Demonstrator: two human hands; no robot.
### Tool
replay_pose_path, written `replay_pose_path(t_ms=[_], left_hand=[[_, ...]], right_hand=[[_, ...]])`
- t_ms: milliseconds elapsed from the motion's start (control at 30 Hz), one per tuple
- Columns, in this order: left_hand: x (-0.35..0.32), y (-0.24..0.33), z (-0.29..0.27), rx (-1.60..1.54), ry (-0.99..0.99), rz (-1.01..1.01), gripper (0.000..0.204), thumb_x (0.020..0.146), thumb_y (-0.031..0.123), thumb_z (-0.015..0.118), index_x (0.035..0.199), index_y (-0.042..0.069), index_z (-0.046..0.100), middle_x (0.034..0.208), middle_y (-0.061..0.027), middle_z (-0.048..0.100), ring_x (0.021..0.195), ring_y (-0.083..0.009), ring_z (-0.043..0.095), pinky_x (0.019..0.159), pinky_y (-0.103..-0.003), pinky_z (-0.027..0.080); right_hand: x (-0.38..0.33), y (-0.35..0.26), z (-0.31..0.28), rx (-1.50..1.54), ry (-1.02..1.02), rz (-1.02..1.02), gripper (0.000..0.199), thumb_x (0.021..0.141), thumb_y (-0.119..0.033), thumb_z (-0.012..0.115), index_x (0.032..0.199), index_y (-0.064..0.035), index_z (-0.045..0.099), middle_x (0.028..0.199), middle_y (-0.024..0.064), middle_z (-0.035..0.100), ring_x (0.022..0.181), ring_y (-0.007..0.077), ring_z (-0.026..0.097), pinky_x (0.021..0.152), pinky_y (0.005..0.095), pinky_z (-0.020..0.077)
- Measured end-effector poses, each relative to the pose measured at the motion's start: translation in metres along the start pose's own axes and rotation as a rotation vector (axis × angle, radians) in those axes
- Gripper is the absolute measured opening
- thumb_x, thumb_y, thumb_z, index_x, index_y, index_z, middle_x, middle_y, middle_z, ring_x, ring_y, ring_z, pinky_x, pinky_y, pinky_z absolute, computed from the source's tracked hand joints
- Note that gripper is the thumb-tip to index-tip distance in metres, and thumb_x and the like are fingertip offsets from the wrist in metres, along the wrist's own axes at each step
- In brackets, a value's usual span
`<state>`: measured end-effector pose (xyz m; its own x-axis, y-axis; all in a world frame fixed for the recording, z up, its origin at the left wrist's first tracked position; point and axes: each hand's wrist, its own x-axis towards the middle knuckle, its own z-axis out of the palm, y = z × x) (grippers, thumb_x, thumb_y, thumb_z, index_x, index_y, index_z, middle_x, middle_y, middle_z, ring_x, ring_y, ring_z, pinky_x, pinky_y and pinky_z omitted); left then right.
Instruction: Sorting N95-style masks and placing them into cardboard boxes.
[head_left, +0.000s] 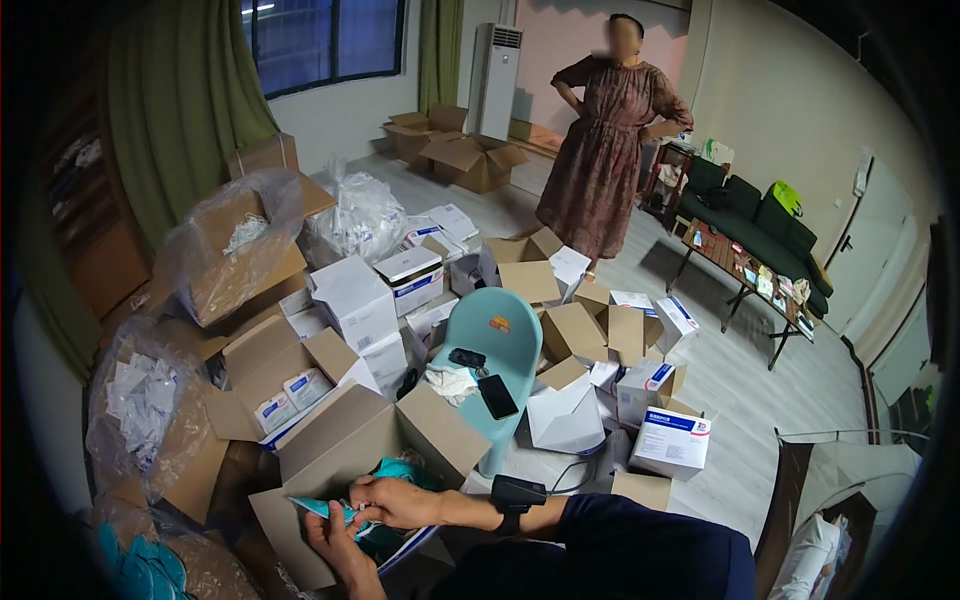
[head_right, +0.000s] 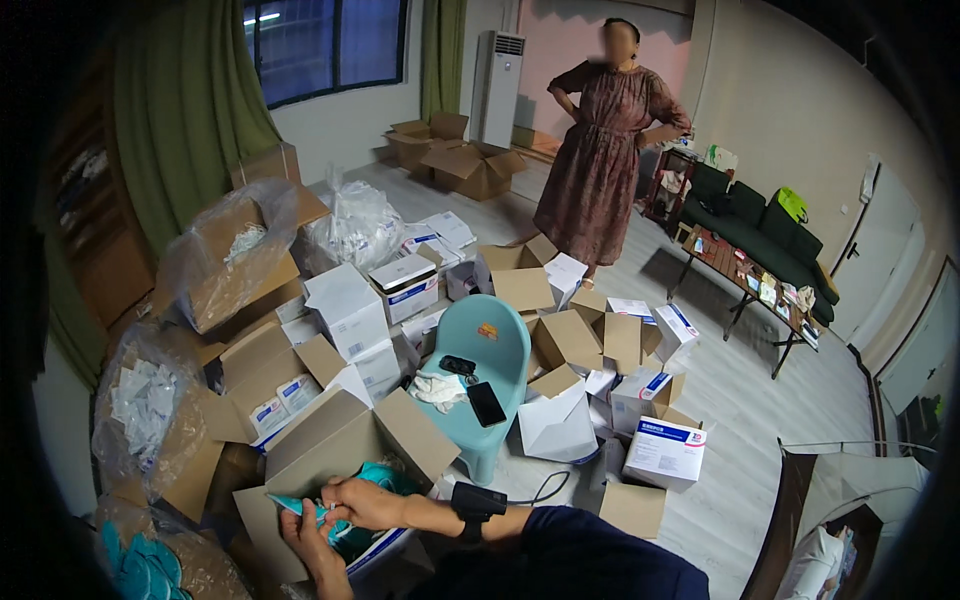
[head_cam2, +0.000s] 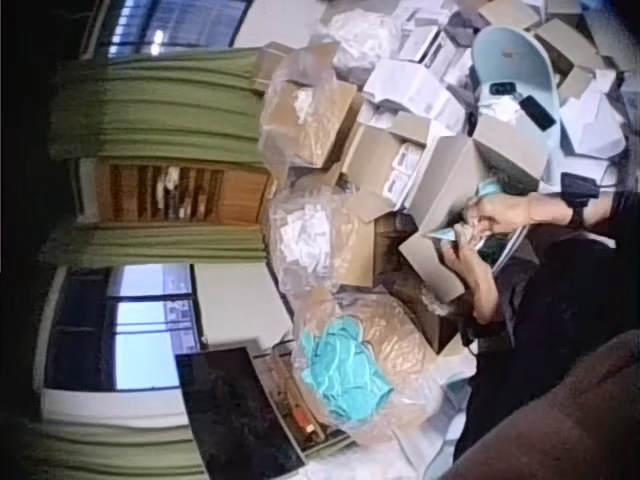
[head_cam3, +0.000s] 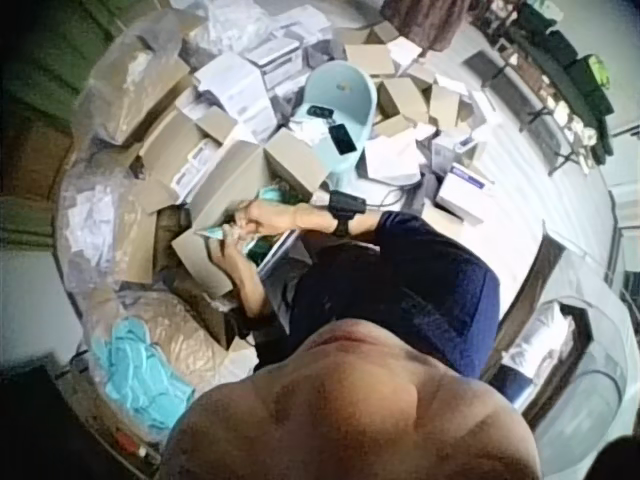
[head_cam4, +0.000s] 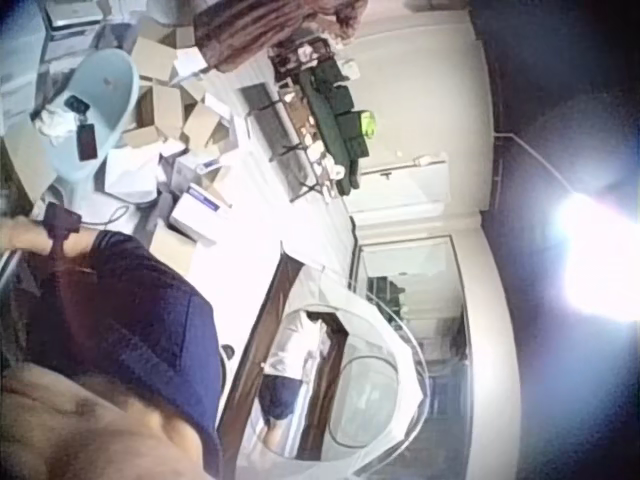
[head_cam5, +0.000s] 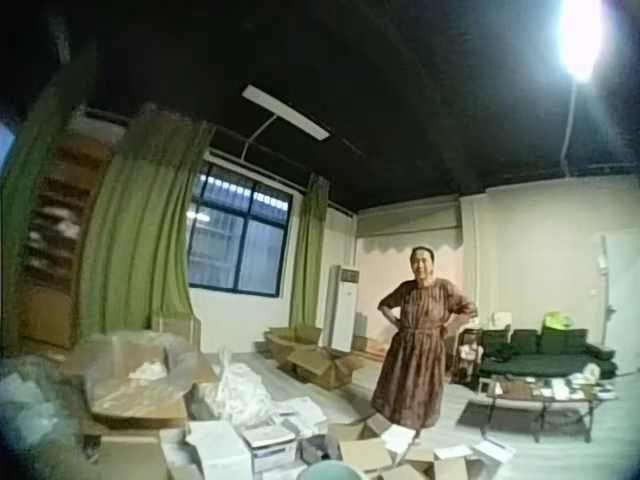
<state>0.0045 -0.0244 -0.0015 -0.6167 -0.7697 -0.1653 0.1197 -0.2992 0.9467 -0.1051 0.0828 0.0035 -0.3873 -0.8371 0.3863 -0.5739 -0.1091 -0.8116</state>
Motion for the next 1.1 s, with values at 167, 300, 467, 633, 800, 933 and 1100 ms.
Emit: replay_pose_path(t_ms=[167, 300, 467, 633, 800, 933, 1100], left_hand=[[0.002, 0.012, -0.001, -0.046, -0.001, 0.011, 0.020, 0.092, 0.014, 0.063, 0.111, 0.009, 0.057, 0.106, -0.0022, 0.062, 0.092, -0.0121, 0.059, 0.066, -0.028, 0.050], [0.009, -0.001, 0.006, -0.162, 0.021, -0.013, 0.026, 0.093, 0.017, 0.063, 0.115, 0.005, 0.057, 0.108, -0.0068, 0.061, 0.092, -0.0169, 0.061, 0.069, -0.030, 0.054], [0.013, -0.003, 0.003, -0.173, 0.056, 0.091, 0.024, 0.092, 0.014, 0.065, 0.114, 0.005, 0.059, 0.107, -0.0072, 0.065, 0.090, -0.0156, 0.065, 0.073, -0.032, 0.058], [0.007, 0.001, 0.000, -0.170, 0.044, 0.096, 0.022, 0.090, 0.011, 0.067, 0.110, 0.005, 0.059, 0.101, -0.0055, 0.066, 0.086, -0.0130, 0.064, 0.071, -0.030, 0.057], [0.008, -0.008, 0.000, -0.120, -0.008, 0.111, 0.014, 0.090, 0.008, 0.067, 0.101, 0.004, 0.059, 0.094, -0.0036, 0.066, 0.079, -0.0088, 0.062, 0.066, -0.024, 0.052], [0.009, -0.013, 0.002, -0.096, -0.001, 0.219, 0.012, 0.090, 0.004, 0.065, 0.101, 0.002, 0.060, 0.094, -0.0041, 0.067, 0.080, -0.0075, 0.060, 0.071, -0.022, 0.048], [0.004, -0.007, 0.008, -0.183, 0.027, 0.315, 0.013, 0.089, 0.000, 0.065, 0.101, 0.002, 0.061, 0.093, -0.0044, 0.068, 0.082, -0.0075, 0.060, 0.075, -0.023, 0.047]], right_hand=[[0.001, 0.000, -0.007, 0.127, -0.089, -0.006, 0.003, 0.089, -0.003, 0.060, 0.090, -0.0006, 0.061, 0.078, 0.0134, 0.059, 0.075, 0.0256, 0.058, 0.071, 0.0342, 0.0464], [-0.003, 0.012, -0.011, 0.247, 0.254, 0.341, 0.015, 0.097, -0.012, 0.056, 0.090, -0.0029, 0.066, 0.081, -0.0010, 0.060, 0.073, 0.0088, 0.052, 0.065, 0.0251, 0.0445], [-0.002, 0.002, -0.015, 0.380, 0.301, 0.474, 0.017, 0.089, -0.014, 0.070, 0.099, -0.0014, 0.064, 0.070, -0.0045, 0.053, 0.065, 0.0034, 0.046, 0.057, 0.0202, 0.0379], [0.006, -0.016, 0.003, 0.263, 0.312, 0.402, 0.045, 0.078, -0.007, 0.079, 0.117, -0.0017, 0.056, 0.063, -0.0067, 0.043, 0.057, 0.0019, 0.038, 0.052, 0.0183, 0.0324], [0.016, -0.020, -0.005, -0.174, 0.068, 0.238, 0.031, 0.081, -0.017, 0.077, 0.102, -0.0013, 0.061, 0.060, 0.0073, 0.048, 0.054, 0.0140, 0.046, 0.052, 0.0308, 0.0411], [0.012, -0.018, -0.001, -0.041, 0.076, 0.221, 0.027, 0.084, -0.021, 0.074, 0.076, -0.0009, 0.059, 0.057, 0.0079, 0.048, 0.051, 0.0117, 0.043, 0.048, 0.0313, 0.0393], [0.040, 0.011, -0.028, -0.224, 0.238, 0.280, 0.025, 0.086, -0.020, 0.067, 0.069, -0.0036, 0.058, 0.054, 0.0088, 0.051, 0.048, 0.0114, 0.047, 0.046, 0.0302, 0.0394]])
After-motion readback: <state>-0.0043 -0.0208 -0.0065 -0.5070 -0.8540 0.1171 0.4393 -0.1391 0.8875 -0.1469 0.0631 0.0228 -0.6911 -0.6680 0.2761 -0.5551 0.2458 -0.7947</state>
